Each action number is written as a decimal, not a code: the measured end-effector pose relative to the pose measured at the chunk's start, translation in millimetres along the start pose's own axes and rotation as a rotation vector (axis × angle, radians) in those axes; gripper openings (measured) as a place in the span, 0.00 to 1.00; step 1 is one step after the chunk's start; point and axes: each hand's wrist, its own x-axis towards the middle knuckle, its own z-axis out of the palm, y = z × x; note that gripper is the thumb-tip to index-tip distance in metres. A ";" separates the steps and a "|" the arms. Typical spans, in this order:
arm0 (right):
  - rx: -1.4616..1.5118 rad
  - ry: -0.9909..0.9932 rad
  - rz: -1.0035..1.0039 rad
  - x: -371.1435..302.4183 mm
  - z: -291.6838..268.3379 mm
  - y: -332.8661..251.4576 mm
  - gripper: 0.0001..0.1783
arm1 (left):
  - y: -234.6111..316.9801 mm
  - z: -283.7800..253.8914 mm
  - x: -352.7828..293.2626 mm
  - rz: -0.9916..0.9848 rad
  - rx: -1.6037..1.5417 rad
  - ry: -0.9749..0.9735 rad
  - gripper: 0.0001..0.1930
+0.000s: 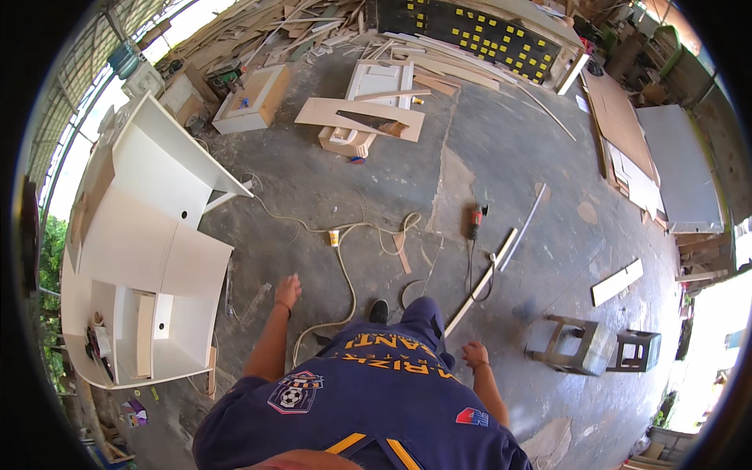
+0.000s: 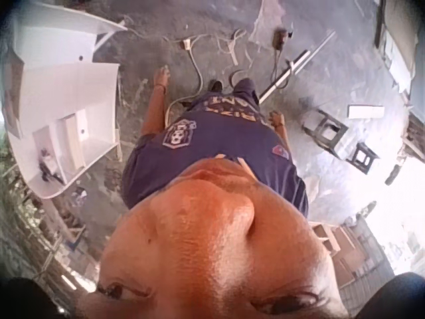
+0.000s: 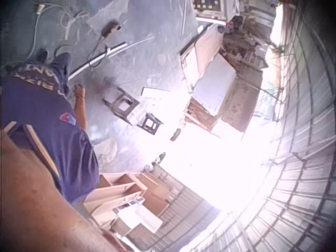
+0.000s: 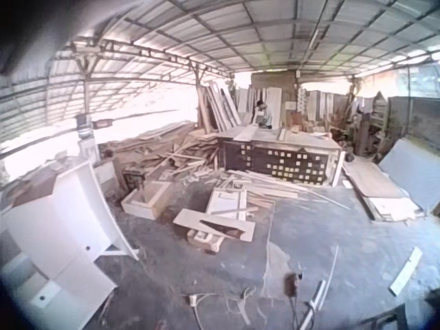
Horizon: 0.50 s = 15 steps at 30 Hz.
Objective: The person uses a power driver to secure screws into a wooden cabinet, picks up a wooden strip, and rotates a larger wooden furniture component within a workshop environment.
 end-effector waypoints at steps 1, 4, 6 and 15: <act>0.130 0.058 0.061 -1.3 -13.9 5.2 0.20 | 84.0 -0.1 14.4 -0.142 -0.451 0.050 0.16; 0.091 0.041 -0.033 55.1 -9.7 5.2 0.17 | 135.5 -22.8 79.5 -0.062 -0.592 0.138 0.17; -0.090 0.111 -0.021 115.4 -42.5 64.9 0.14 | 160.7 14.5 114.0 -0.138 -0.476 -0.004 0.18; -1.280 -0.251 -0.528 274.2 -86.2 -223.3 0.11 | 64.9 136.7 74.8 -0.403 0.398 -0.560 0.22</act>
